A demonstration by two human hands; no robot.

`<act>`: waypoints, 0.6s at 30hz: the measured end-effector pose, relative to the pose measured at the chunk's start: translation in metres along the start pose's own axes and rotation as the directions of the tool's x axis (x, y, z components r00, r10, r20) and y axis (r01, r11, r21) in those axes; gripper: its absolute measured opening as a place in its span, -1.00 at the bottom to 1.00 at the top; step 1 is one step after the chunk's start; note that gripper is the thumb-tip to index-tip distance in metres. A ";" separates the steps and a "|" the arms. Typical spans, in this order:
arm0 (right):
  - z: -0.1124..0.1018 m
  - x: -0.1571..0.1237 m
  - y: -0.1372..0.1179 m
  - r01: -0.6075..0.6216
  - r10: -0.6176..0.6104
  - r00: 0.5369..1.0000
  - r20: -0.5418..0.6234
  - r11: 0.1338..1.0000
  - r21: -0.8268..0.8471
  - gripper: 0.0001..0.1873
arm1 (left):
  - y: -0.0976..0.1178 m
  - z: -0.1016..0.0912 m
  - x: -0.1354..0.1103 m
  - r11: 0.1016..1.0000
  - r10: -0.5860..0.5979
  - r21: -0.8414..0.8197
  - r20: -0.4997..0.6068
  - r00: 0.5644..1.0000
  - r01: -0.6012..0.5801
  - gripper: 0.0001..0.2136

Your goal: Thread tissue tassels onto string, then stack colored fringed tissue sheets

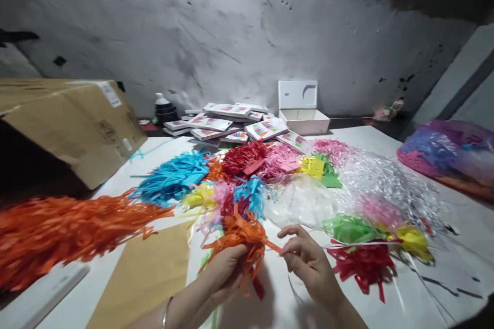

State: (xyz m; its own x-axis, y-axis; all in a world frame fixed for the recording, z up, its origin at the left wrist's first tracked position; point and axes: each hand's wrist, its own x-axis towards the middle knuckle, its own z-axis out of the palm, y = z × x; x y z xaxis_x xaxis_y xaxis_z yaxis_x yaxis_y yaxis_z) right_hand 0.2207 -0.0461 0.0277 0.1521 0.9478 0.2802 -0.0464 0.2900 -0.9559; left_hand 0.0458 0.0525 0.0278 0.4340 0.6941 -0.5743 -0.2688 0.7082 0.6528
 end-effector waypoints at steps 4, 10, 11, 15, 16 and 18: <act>0.017 -0.011 0.015 0.053 -0.056 0.998 -0.039 0.997 -0.059 -0.83 | -0.011 -0.005 -0.007 0.988 0.061 0.133 0.099 0.993 -0.073 -0.88; 0.002 -0.011 0.032 0.192 -0.274 0.956 -0.104 0.853 -0.485 -0.77 | 0.014 -0.026 -0.015 0.893 0.189 0.377 0.182 0.965 -0.245 -0.85; -0.002 -0.010 0.032 0.215 -0.283 0.958 -0.042 0.809 -0.547 -0.75 | 0.022 -0.031 -0.016 0.835 0.295 0.434 0.169 0.940 -0.340 -0.79; -0.003 -0.008 0.023 0.329 -0.199 0.936 0.292 0.789 -0.519 -0.71 | 0.040 -0.038 -0.031 0.268 0.676 0.681 0.371 0.636 -0.682 -0.54; 0.000 -0.007 0.020 0.333 -0.177 0.921 0.346 0.819 -0.468 -0.71 | 0.040 -0.036 -0.037 0.152 0.627 0.678 0.496 0.600 -0.719 -0.52; 0.008 -0.004 0.013 0.300 -0.147 0.909 0.391 0.881 -0.366 -0.75 | 0.035 -0.026 -0.047 0.070 0.366 0.631 0.704 0.608 -0.773 -0.57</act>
State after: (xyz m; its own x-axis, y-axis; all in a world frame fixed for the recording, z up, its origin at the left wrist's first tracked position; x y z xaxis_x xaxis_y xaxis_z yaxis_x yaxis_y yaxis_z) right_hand 0.2115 -0.0449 0.0153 -0.2409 0.8703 0.4295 0.3663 0.4914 -0.7902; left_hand -0.0066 0.0483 0.0651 0.7710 0.5908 0.2378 0.1884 -0.5682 0.8010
